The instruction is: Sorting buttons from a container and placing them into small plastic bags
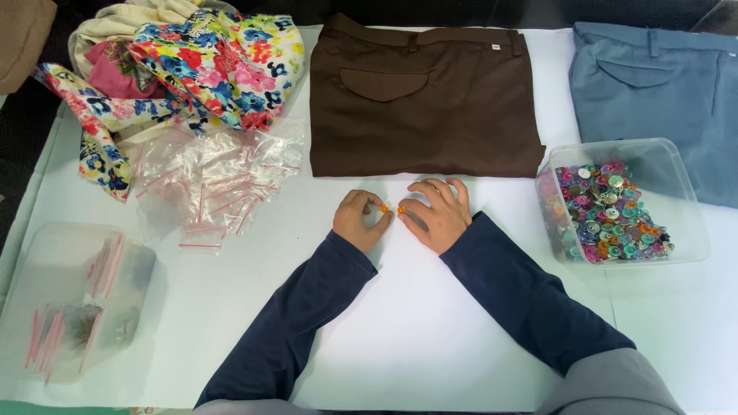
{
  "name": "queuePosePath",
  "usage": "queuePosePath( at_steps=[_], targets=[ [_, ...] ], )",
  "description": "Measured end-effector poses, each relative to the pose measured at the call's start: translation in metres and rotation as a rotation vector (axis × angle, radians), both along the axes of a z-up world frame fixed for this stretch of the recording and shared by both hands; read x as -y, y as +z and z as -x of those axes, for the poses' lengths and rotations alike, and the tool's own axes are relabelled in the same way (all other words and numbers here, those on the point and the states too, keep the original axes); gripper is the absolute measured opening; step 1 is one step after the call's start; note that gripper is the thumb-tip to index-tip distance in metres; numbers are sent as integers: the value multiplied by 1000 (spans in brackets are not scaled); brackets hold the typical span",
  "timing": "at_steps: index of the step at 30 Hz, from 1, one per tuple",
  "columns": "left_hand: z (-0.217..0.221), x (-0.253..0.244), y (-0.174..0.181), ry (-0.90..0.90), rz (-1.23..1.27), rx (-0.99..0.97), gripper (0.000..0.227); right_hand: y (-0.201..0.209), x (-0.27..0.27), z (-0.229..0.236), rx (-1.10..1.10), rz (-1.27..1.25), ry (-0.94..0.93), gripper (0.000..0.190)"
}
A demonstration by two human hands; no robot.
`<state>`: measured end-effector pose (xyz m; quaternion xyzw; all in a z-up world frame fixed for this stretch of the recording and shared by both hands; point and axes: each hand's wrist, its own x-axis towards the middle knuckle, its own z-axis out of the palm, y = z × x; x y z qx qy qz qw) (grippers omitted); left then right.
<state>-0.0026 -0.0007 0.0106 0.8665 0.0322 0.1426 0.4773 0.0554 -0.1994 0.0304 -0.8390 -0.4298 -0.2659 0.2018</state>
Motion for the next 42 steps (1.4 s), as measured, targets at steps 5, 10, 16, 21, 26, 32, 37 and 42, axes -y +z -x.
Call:
queuePosePath(
  at_steps=[5,10,16,21,26,32,37,42],
  targets=[
    [2,3,0,9,-30,5,22,1,4,1,-23,0,-1,15],
    [0,3,-9,1,-66,17,17,-4,10,1,-45,3,-1,14],
    [1,2,-6,-1,-78,7,18,0,15,1,-63,-23,-4,25],
    [2,3,0,7,-91,0,18,1,37,-3,-158,-60,-83,38],
    [3,3,0,4,-114,-10,18,-6,56,-8,-181,-49,-134,45],
    [3,3,1,-26,-197,-3,21,-11,74,-10,-207,-38,-192,27],
    [5,4,10,-45,-243,33,21,-12,75,-10,-207,-41,-186,19],
    [4,2,4,-58,-281,19,25,-14,77,-11,-223,-41,-168,21]
  ],
)
